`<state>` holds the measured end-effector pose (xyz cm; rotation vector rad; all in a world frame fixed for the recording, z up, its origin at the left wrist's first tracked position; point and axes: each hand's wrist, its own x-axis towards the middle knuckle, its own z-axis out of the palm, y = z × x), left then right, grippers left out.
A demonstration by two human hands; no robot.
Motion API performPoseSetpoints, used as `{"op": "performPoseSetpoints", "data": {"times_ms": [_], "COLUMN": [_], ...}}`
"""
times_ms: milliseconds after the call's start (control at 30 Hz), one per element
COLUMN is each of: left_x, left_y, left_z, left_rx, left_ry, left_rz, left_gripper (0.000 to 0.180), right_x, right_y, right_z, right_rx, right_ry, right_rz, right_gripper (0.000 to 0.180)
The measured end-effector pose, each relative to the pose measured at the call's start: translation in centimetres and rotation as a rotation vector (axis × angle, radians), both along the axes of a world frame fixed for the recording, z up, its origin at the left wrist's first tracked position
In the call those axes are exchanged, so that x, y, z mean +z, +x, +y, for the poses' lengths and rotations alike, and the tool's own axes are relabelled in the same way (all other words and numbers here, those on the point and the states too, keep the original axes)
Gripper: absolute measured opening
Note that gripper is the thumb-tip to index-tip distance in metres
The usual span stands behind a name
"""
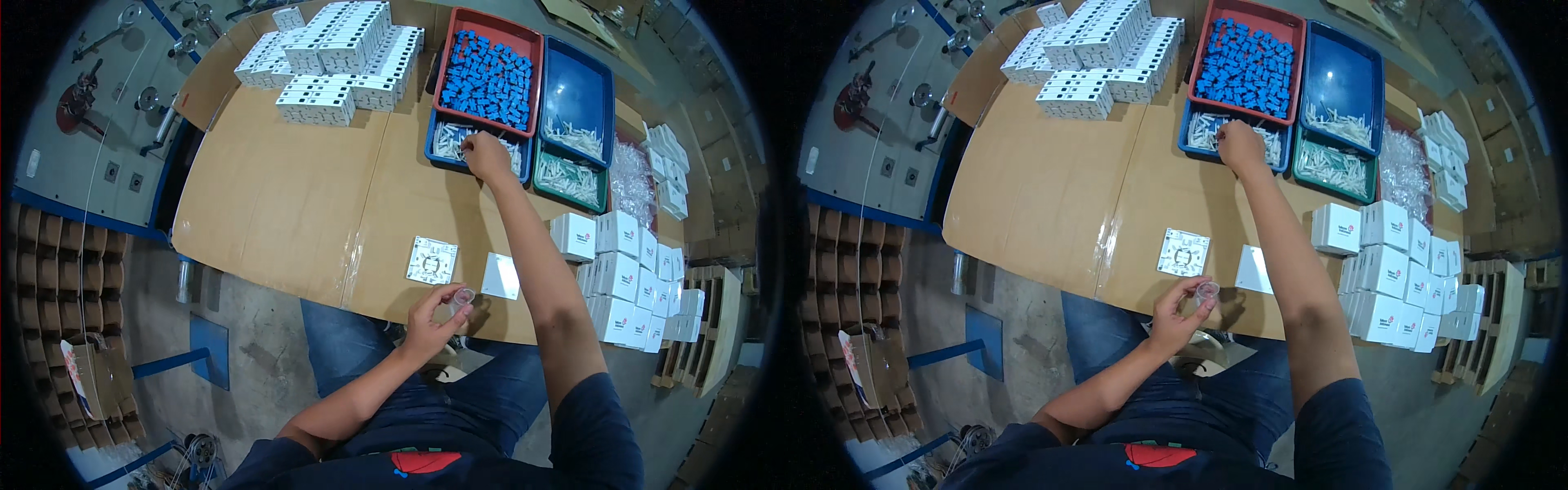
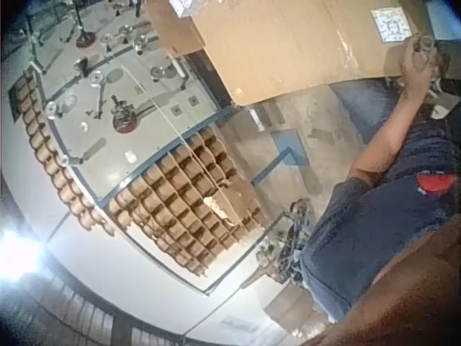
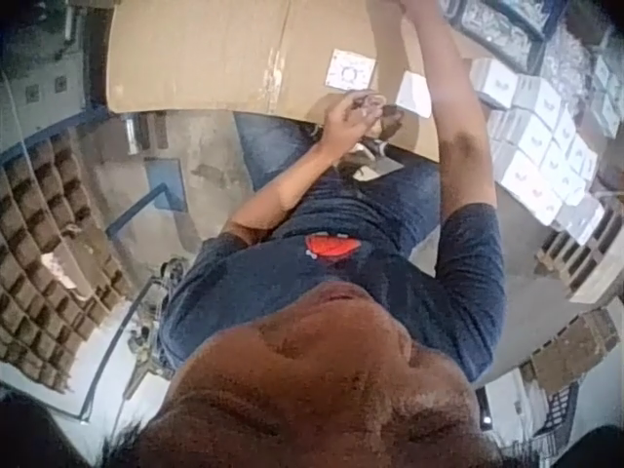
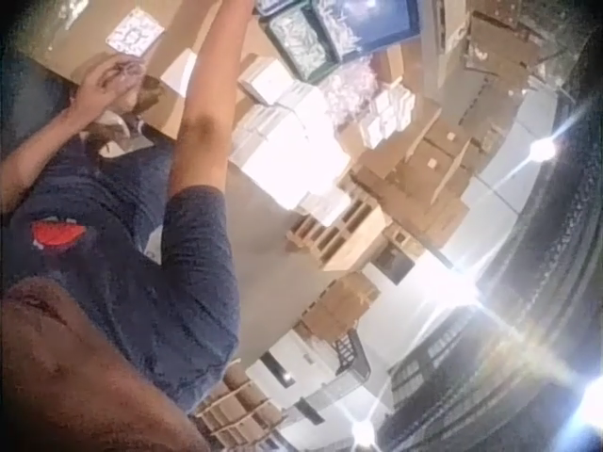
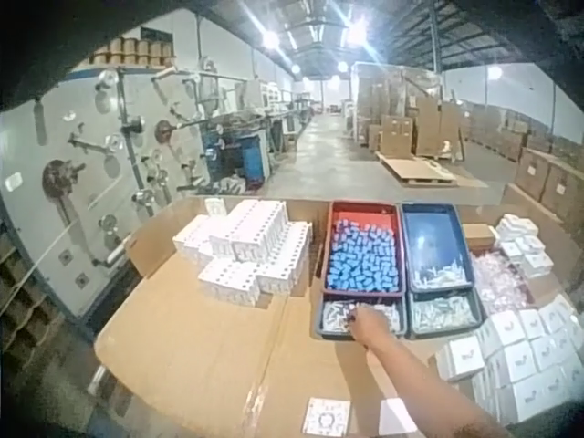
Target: Manually assemble small electronic components into white plastic housing boxes.
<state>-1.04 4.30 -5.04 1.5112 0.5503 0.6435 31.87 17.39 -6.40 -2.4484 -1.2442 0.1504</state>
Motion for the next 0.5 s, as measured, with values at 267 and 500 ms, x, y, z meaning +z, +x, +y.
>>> {"op": "performPoseSetpoints", "data": {"times_ms": [267,500], "left_x": [-0.1,-1.0], "left_y": [1.0,1.0], "left_z": [0.7,0.6], "left_rx": [0.048,0.154], "left_ry": [0.033,0.007], "left_rz": [-0.042,-0.035], "left_gripper": [0.040,0.042], "right_x": [0.5,-0.1], "right_y": [0.4,0.3], "right_z": [1.0,0.1], "right_rx": [0.032,0.025], "right_ry": [-0.069,0.128], "right_rz": [-0.066,-0.148], "right_gripper": [0.012,0.012]}}
